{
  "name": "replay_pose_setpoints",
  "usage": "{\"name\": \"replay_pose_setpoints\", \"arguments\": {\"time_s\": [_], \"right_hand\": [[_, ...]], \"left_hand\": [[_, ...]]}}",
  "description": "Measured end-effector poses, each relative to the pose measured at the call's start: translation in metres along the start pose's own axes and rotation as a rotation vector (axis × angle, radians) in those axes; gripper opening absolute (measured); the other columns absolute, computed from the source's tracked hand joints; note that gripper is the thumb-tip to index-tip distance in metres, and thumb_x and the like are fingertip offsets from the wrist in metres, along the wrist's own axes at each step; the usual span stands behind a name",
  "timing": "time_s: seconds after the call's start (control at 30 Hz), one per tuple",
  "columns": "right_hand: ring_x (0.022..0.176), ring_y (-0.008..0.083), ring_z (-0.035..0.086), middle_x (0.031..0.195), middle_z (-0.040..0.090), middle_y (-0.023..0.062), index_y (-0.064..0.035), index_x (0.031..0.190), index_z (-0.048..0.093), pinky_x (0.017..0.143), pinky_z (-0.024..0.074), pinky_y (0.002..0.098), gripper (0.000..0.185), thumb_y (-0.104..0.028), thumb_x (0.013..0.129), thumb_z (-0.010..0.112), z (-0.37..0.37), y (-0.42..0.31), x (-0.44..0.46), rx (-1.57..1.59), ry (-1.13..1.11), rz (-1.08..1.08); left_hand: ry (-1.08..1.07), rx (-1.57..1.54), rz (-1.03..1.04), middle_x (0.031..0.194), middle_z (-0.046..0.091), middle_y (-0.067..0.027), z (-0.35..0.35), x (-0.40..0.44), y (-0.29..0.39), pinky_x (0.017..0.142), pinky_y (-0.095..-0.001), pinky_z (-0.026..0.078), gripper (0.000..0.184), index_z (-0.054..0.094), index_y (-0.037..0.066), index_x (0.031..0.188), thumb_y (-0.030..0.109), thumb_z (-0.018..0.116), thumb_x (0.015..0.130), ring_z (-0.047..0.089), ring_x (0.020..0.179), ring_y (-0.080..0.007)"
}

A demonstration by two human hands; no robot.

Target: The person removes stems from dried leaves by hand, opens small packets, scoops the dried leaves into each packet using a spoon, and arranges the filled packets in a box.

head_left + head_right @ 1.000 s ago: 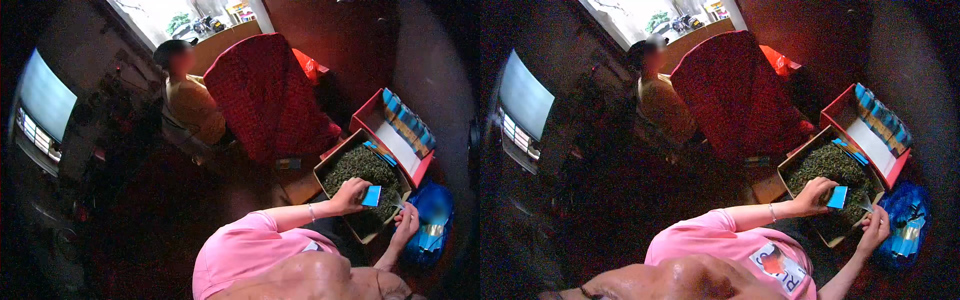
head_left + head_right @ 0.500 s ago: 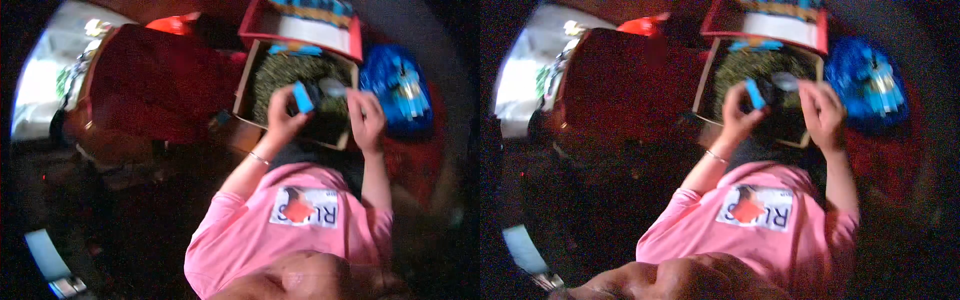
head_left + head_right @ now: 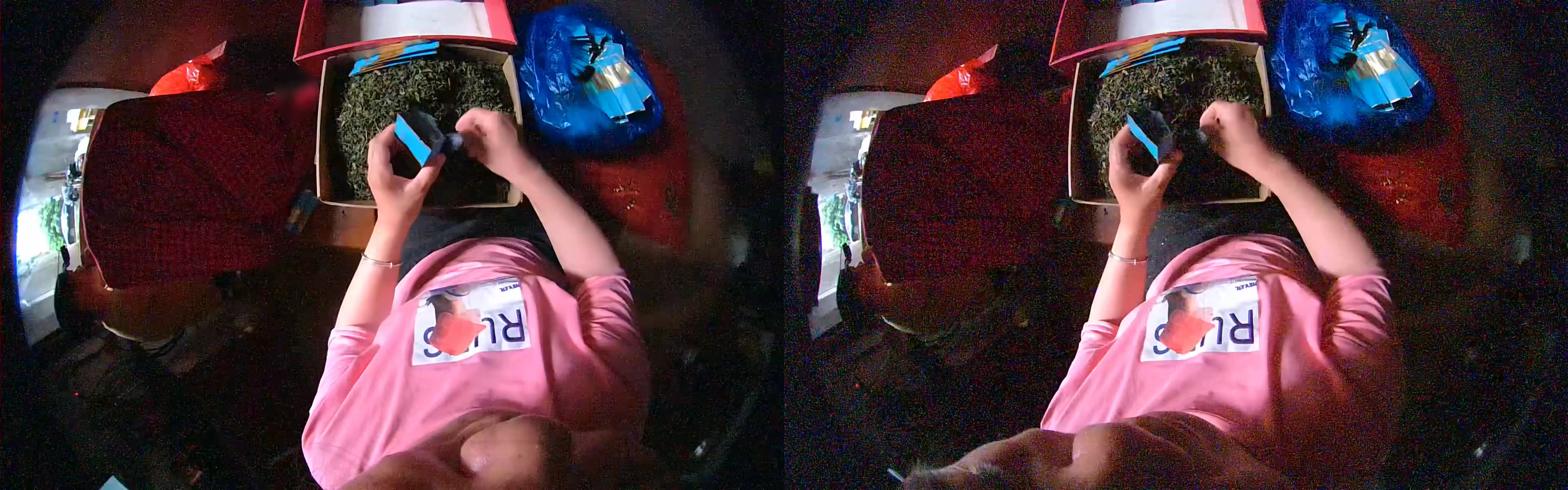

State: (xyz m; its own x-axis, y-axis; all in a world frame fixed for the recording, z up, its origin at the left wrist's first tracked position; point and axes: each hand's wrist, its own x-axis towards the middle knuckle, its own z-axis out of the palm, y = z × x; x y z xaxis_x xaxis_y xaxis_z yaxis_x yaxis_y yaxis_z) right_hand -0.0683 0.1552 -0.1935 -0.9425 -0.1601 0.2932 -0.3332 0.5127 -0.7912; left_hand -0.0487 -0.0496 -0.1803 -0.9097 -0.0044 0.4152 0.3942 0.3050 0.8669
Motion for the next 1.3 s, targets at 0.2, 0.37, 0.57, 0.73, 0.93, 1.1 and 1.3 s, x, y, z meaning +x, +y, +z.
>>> {"name": "replay_pose_setpoints", "arguments": {"time_s": [0.2,0.37,0.57,0.73,0.93,1.1,1.3], "right_hand": [[0.059,0.0088,0.062,0.078,0.064,0.0032,-0.0046,0.101,0.069,0.049,0.0474,0.0221,0.023,-0.025,0.094,0.062,-0.026,-0.017,0.024,0.401,0.163,0.529],[0.063,0.0058,0.059,0.078,0.064,0.0012,-0.0043,0.104,0.07,0.056,0.0458,0.0193,0.02,-0.02,0.096,0.061,-0.064,-0.055,0.013,0.432,0.284,0.395],[0.074,0.0205,0.066,0.092,0.066,0.0084,-0.0037,0.105,0.068,0.065,0.0539,0.0309,0.017,-0.004,0.088,0.065,-0.055,-0.091,-0.007,-0.233,0.172,-0.341],[0.078,0.0272,0.067,0.093,0.067,0.0119,-0.0038,0.106,0.068,0.067,0.055,0.0343,0.022,-0.001,0.084,0.071,-0.059,-0.094,-0.007,-0.323,0.275,-0.514],[0.078,0.0264,0.066,0.091,0.066,0.013,-0.0024,0.106,0.067,0.066,0.0521,0.0327,0.019,0.001,0.088,0.066,-0.052,-0.044,0.002,-0.302,0.285,-0.293],[0.081,0.0331,0.066,0.091,0.065,0.014,-0.0018,0.103,0.065,0.068,0.0527,0.0383,0.019,0.003,0.085,0.065,-0.025,-0.01,-0.014,-0.275,0.056,-0.241],[0.087,0.0361,0.067,0.092,0.066,0.0169,-0.0028,0.098,0.067,0.071,0.0537,0.0397,0.014,-0.003,0.084,0.064,-0.004,-0.017,-0.024,-0.242,-0.038,0.03]], "left_hand": [[-0.055,0.105,0.084,0.104,0.059,-0.0102,-0.001,0.0,0.007,0.085,-0.0354,0.046,0.065,0.057,0.003,0.122,0.012,0.086,0.065,0.056,0.093,-0.0255],[-0.057,0.128,0.136,0.109,0.06,-0.0122,0.001,0.003,0.006,0.086,-0.0377,0.046,0.065,0.057,0.003,0.122,0.014,0.086,0.065,0.057,0.099,-0.029],[-0.085,0.141,0.104,0.106,0.059,-0.0113,0.002,0.003,0.006,0.085,-0.037,0.046,0.065,0.058,0.003,0.122,0.014,0.086,0.064,0.056,0.093,-0.0272],[-0.037,0.098,0.121,0.105,0.059,-0.0109,0.003,0.001,0.001,0.084,-0.0353,0.046,0.065,0.057,0.002,0.122,0.013,0.086,0.064,0.055,0.091,-0.0256],[-0.014,0.057,0.029,0.105,0.058,-0.0107,0.003,-0.003,-0.001,0.084,-0.0342,0.047,0.066,0.055,0.002,0.123,0.012,0.086,0.065,0.056,0.093,-0.025],[-0.007,0.086,0.055,0.103,0.058,-0.0099,0.001,-0.001,-0.001,0.081,-0.0329,0.048,0.066,0.055,0.002,0.122,0.011,0.086,0.064,0.056,0.09,-0.0234],[-0.01,0.104,0.053,0.1,0.058,-0.0087,0.003,-0.001,0.003,0.08,-0.0324,0.047,0.065,0.056,0.002,0.122,0.011,0.086,0.064,0.056,0.087,-0.0229]]}}
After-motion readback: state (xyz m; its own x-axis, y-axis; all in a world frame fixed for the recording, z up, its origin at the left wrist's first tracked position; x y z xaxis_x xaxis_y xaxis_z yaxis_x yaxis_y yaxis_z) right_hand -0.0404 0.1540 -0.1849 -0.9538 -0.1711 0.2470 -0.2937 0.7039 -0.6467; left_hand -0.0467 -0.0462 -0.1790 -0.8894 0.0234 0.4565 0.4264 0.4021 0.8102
